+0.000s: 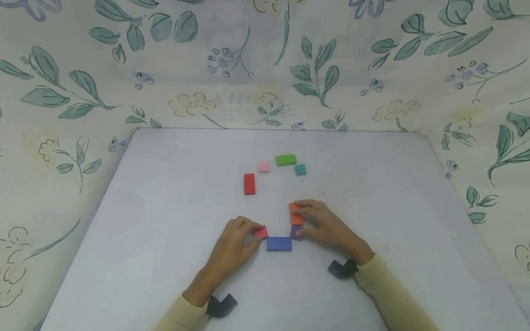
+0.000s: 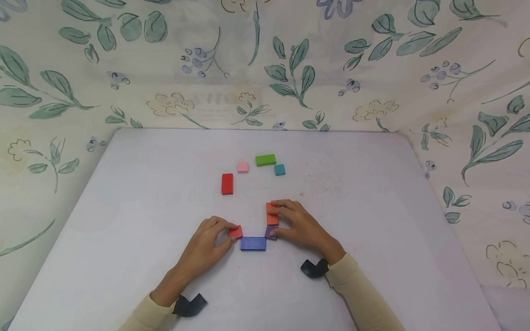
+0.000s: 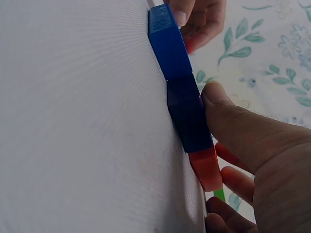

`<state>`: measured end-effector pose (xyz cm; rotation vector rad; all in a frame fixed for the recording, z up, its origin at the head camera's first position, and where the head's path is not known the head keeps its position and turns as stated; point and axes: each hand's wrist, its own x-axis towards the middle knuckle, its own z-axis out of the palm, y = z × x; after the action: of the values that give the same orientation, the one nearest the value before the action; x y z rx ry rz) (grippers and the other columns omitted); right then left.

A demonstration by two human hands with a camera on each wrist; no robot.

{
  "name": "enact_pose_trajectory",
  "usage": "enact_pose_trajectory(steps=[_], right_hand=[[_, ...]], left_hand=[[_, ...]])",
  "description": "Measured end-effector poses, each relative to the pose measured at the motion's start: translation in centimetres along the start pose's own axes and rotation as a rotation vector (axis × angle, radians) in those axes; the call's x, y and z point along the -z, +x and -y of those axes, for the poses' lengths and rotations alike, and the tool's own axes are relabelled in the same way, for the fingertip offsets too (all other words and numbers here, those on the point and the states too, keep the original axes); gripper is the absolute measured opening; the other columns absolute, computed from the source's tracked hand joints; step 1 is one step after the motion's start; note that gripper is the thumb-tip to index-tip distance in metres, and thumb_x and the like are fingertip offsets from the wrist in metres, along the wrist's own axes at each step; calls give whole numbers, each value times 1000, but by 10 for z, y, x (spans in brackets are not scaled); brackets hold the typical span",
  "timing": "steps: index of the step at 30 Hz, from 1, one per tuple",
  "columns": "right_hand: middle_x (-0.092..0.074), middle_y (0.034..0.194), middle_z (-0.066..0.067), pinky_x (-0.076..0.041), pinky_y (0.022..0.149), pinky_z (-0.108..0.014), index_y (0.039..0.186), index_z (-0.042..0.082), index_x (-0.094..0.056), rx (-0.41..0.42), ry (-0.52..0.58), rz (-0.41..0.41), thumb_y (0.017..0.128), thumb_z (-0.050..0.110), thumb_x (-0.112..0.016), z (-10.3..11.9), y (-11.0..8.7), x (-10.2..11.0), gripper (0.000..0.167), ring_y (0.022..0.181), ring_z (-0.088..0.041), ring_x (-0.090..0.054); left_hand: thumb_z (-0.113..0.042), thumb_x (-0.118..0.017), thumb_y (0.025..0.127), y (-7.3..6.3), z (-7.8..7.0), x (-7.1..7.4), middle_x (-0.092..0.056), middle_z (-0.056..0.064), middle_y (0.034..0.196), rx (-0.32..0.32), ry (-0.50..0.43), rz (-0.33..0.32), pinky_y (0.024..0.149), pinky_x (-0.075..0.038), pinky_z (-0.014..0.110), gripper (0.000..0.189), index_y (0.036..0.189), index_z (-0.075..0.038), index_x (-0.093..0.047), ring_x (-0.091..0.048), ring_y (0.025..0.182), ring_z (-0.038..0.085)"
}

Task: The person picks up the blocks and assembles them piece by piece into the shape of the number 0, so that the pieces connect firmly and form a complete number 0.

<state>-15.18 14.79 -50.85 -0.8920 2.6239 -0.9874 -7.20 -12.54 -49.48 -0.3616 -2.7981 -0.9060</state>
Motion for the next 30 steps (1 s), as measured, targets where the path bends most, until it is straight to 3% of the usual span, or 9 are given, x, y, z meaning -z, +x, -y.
enact_pose_trajectory(steps=[17,20,24,30], right_hand=[[-52,146,2,-41,113,-47,134,21,-63,6,1,0,83,33,-81,-2,0,0,55,140,-23,-43],[-52,146,3,-42,113,-46,134,22,-63,3,1,-9,83,32,-81,-2,-1,2,55,140,-22,-43],[-50,147,5,-41,113,-47,135,23,-62,1,25,-1,84,32,-81,0,0,2,55,141,-21,-41],[-50,147,4,-42,113,-46,135,23,-62,-13,22,7,84,33,-80,-1,1,0,55,141,-21,-42]], left_hand=[[-10,-80,81,1,-2,4,-63,0,104,17,16,6,84,-56,32,28,107,-16,-72,-59,100,17],[-15,-77,85,6,2,11,-63,1,108,78,-20,18,86,-57,36,25,110,-17,-72,-59,104,19],[-18,-70,92,14,15,28,-64,3,114,206,-119,23,85,-56,39,25,117,-15,-70,-59,107,20],[-22,-63,97,37,43,51,-65,11,119,272,-135,67,89,-55,45,32,127,-11,-64,-61,109,26]])
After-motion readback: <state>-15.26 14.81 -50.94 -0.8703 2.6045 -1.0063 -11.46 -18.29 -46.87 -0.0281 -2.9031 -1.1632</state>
